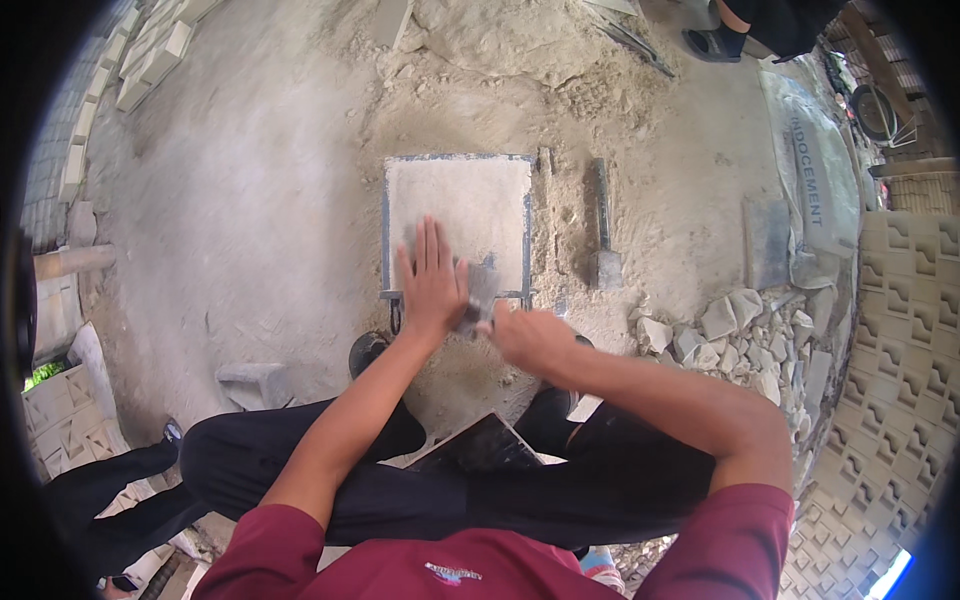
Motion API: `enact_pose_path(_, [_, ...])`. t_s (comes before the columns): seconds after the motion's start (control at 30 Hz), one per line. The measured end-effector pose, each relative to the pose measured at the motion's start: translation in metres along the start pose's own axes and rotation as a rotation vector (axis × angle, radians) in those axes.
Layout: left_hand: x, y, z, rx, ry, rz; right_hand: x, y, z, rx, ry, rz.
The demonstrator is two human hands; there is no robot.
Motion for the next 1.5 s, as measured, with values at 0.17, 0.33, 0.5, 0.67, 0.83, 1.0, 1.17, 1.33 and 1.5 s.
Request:
enact_pose_path(0.17, [-0.128,0.003,0.009,0.012,0.059,0.155,-0.062,-0.084,0.028,0.173,0.042,0.201])
enact_pose_path(0.33, [-0.126,0.010,0.019,0.067,0.067,0.171,-0.061,-0.086,0.038,0.159,-0.023,0.211])
enact_pose_path(0.5, [-0.016,0.010,0.029,0.061,0.097,0.004,0.014,0.004,0.032,-0.064,-0.024,0.082])
enact_pose_path(0.67, [-0.053,0.010,0.021,-0.013,0.094,0.107,-0.013,-0.036,0.030,0.084,0.000,0.079])
enact_pose_path(0.83, [-0.182,0.009,0.025,0.023,0.091,0.182,-0.084,-0.122,0.051,0.168,0.112,0.152])
enact_pose_path(1.0, [-0.180,0.013,0.041,0.042,0.146,0.132,-0.083,-0.116,0.068,0.194,0.004,0.316])
enact_pose_path(1.17, [-0.065,0.006,0.074,-0.028,0.229,0.012,0.005,-0.035,0.067,-0.029,0.080,0.180])
enact_pose_path(1.33, [0.016,0.005,0.071,0.160,0.274,-0.056,0.053,0.005,0.054,0.005,0.011,0.083])
enact_pose_path(1.5, [-0.073,-0.017,0.066,0.081,0.278,0.116,0.003,-0.064,0.060,0.138,0.005,0.333])
Point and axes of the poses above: each hand's wrist, its own x-axis away from the middle knuckle, its own y-axis out of the palm, z = x × y, the point moved 4 cm from there along -x, towards the middle knuckle, and after that the axes turned 2 degrees about -y, right-handed, at the moved point
